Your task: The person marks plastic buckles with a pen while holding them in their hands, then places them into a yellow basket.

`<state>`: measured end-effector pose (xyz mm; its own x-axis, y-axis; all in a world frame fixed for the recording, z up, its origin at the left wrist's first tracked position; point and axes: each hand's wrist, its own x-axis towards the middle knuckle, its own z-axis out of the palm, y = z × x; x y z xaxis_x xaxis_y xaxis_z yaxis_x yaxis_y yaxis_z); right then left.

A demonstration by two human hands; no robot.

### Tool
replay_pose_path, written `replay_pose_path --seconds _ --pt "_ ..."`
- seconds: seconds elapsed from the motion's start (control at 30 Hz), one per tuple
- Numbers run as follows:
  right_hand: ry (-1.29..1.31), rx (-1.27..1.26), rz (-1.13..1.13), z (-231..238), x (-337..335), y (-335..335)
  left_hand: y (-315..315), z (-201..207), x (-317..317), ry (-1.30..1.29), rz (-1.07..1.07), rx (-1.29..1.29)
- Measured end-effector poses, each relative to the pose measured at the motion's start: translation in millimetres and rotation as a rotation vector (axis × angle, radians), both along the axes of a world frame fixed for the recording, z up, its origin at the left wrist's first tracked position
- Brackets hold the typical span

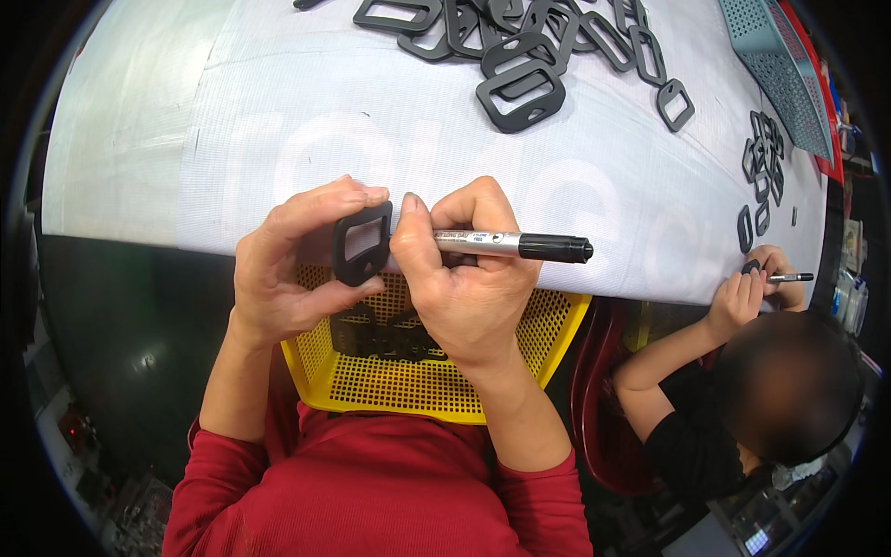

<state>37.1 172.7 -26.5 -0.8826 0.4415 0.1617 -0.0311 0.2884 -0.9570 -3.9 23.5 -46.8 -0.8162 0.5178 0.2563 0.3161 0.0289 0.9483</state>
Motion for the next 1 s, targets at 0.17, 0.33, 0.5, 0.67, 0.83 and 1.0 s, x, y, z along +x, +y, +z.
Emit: replay_pose_path --seconds 0.17,0.33,0.5,0.67,0.83,1.0 --pt "-0.009 0.024 0.009 0 1 0 0 1 -2 0.025 -0.002 -0.013" --pt "0.059 -0.306 -0.112 -6 11 6 -1 4 0 0.012 0.010 -0.043" --pt "0.087 -0.380 0.010 7 13 9 6 17 -7 0.210 -0.043 -0.125" --pt "0.027 -0.006 0.079 24 17 11 16 25 -3 0.323 -0.004 -0.220" --pt "0.027 0.101 0.091 31 18 12 26 26 1 0.331 0.099 -0.207" --pt "0.026 0.041 0.118 35 18 18 23 34 2 0.089 0.039 -0.133"
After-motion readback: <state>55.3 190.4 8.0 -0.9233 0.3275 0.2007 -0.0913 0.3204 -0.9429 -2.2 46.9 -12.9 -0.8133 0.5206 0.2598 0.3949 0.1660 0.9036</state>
